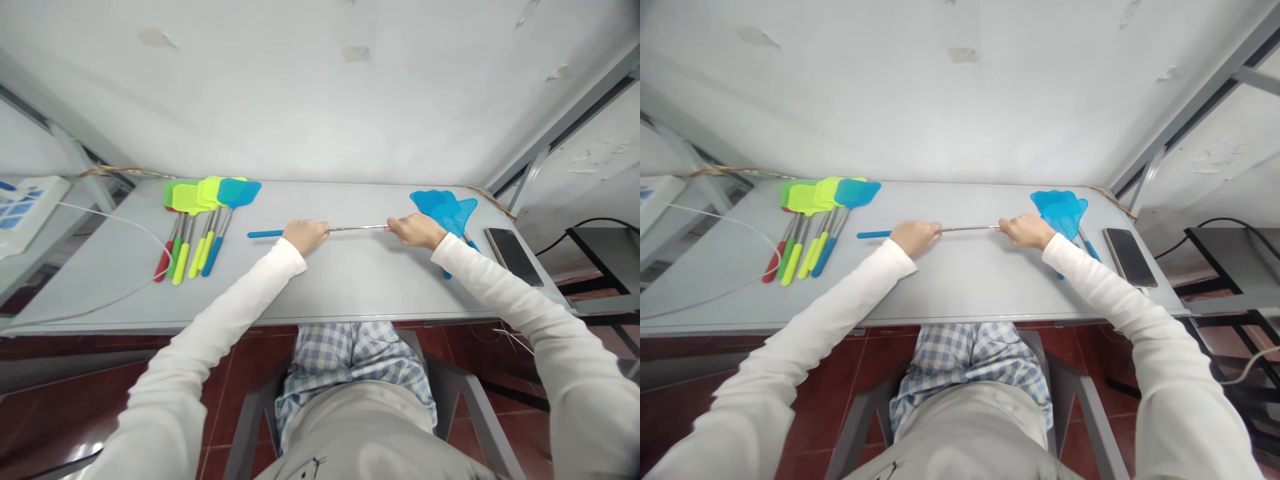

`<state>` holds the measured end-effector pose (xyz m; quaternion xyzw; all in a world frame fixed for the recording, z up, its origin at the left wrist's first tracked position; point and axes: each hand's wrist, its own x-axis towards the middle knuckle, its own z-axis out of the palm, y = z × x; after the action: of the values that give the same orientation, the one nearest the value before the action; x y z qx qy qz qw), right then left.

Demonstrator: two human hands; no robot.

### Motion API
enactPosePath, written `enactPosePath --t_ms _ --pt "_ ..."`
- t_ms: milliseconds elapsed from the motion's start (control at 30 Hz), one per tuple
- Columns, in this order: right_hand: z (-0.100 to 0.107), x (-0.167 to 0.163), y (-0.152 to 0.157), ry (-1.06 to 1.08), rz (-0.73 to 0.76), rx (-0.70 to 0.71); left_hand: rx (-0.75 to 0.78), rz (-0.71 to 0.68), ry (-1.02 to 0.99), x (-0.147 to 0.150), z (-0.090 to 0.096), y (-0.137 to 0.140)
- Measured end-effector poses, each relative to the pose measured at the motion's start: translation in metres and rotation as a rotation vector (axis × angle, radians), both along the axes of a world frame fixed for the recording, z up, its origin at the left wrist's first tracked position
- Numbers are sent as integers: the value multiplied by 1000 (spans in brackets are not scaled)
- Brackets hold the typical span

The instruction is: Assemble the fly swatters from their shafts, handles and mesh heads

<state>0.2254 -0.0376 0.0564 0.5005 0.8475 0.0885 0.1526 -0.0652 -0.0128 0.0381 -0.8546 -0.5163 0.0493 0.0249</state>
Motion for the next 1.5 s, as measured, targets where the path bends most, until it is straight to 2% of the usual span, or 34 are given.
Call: enactPosePath --t_ms 167,433,567,667,800,867,967,1067,1267,1500 --pt "3 -20 4 40 11 6 4 -9 -15 18 3 -1" --pt "-9 -60 -4 115 93 -71 -94 -116 -101 52 -11 -8" --pt "-10 -73 -13 127 98 -63 -93 -133 -77 56 -10 -13" --pt "-10 -69 -16 142 124 34 -71 -104 -91 47 -4 -14" --pt "-4 -48 -6 120 177 269 -6 -46 -184 26 5 -8" --pt "2 -35 1 121 203 309 41 -67 -202 13 7 -3" --pt "10 -21 9 96 272 225 80 -96 -160 -7 7 3" --pt "15 -17 13 28 279 118 49 -66 -61 -16 2 1" --pt "18 -33 24 -41 263 103 -11 -8 67 -1 -3 -11" --pt "15 -54 28 -26 307 88 -41 -23 67 15 8 -16"
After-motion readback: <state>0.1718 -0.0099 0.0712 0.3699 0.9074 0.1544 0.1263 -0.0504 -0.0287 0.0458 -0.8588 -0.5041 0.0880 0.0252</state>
